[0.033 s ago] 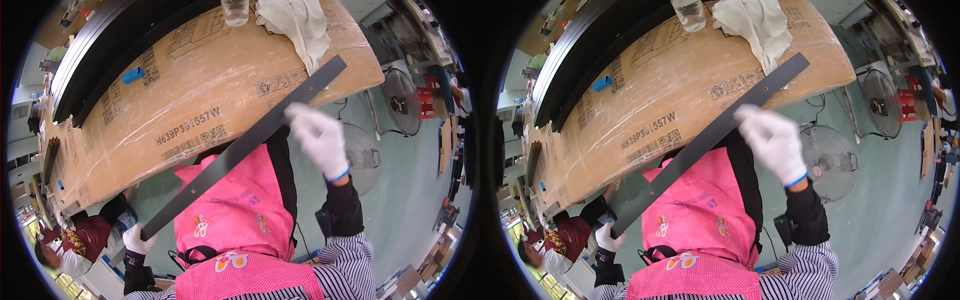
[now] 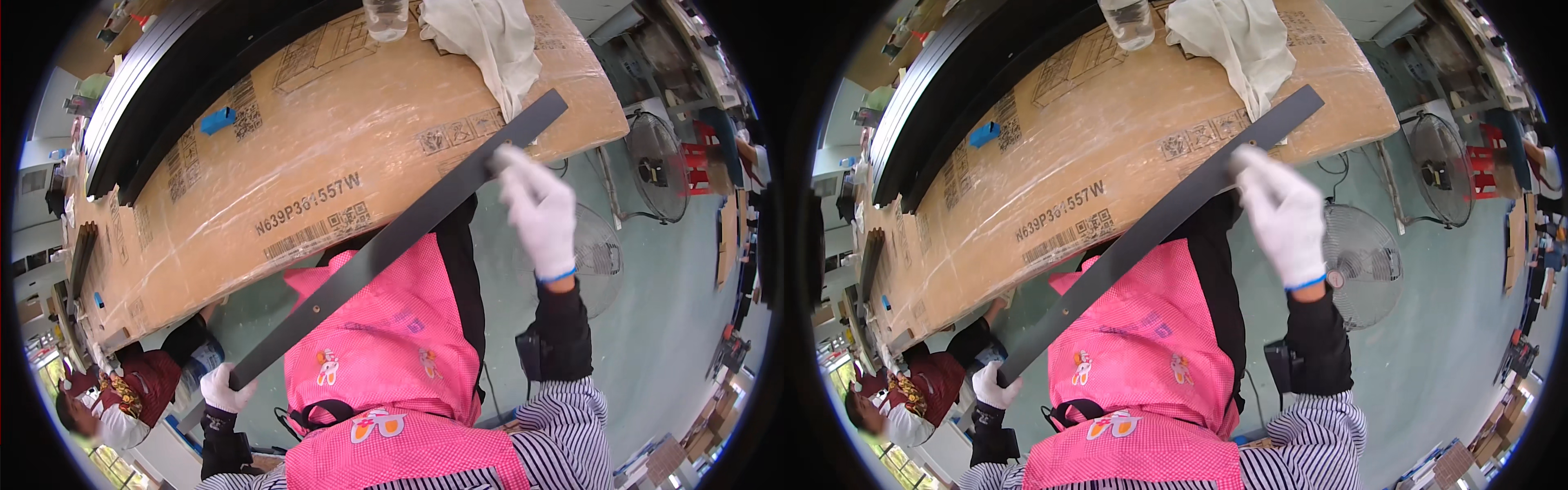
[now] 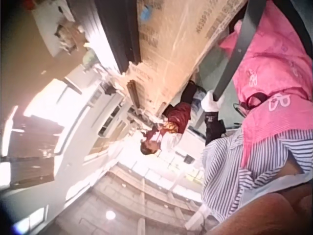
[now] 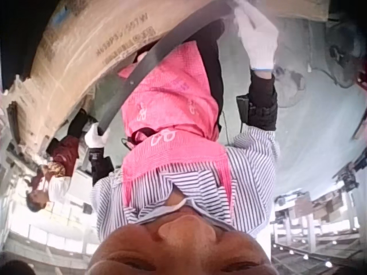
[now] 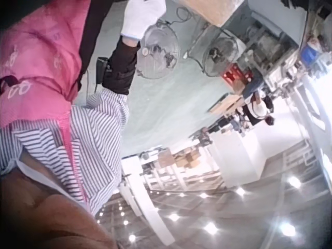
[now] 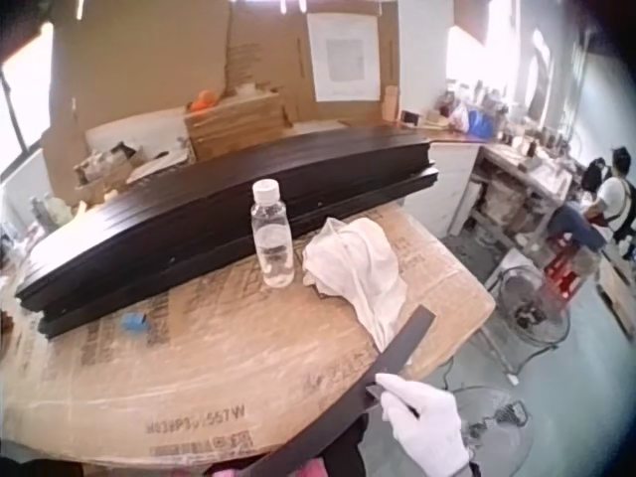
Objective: Handling and cleaning long black metal or wood frame components on an assembly table in a manufacturing facility.
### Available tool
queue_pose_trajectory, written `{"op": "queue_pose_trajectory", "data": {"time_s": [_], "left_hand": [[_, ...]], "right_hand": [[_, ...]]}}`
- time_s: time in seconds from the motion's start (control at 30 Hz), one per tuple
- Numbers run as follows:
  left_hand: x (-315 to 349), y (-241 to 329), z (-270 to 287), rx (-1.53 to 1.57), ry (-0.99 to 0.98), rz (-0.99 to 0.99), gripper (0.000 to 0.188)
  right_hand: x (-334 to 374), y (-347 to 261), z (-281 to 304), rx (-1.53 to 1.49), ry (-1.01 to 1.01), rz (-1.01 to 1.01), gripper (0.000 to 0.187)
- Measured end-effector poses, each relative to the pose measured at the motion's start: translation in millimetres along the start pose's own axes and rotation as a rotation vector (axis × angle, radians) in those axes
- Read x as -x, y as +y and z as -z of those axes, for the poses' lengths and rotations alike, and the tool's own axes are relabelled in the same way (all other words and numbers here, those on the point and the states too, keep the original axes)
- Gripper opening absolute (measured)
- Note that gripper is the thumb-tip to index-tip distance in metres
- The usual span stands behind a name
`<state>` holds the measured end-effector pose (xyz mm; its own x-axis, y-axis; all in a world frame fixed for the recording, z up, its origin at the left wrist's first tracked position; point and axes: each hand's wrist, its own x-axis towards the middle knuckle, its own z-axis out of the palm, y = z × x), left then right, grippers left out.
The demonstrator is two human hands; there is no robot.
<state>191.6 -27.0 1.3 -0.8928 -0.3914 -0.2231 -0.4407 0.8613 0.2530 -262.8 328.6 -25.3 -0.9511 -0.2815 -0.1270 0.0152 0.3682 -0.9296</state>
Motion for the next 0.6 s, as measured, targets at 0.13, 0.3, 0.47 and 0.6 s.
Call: {"op": "queue_pose_trajectory", "data": {"time_s": [0.13, 0.3, 0.47, 0.6], "left_hand": [[-3.5, -6.7, -6.9, -0.027, 0.004, 0.033, 0.043], [-5.1, 1.4, -0.7, -0.011, -0.008, 0.064, 0.043], [-7.1, 3.8, -1.7, -0.021, 0.027, 0.028, 0.042], [-10.5, 8.8, -3.1, -0.016, 0.064, 0.017, 0.04]], "right_hand": [[-23.0, 5.0, 4.9, 0.278, 0.13, 0.206, 0.024], [31.0, -20.8, -29.8, 0.516, -0.342, 0.488, 0.022], [11.8, -13.1, -18.1, -0.044, -0.006, 0.002, 0.023], [-4.8, 13.6, -23.0, 0.257, 0.146, 0.346, 0.027]]}}
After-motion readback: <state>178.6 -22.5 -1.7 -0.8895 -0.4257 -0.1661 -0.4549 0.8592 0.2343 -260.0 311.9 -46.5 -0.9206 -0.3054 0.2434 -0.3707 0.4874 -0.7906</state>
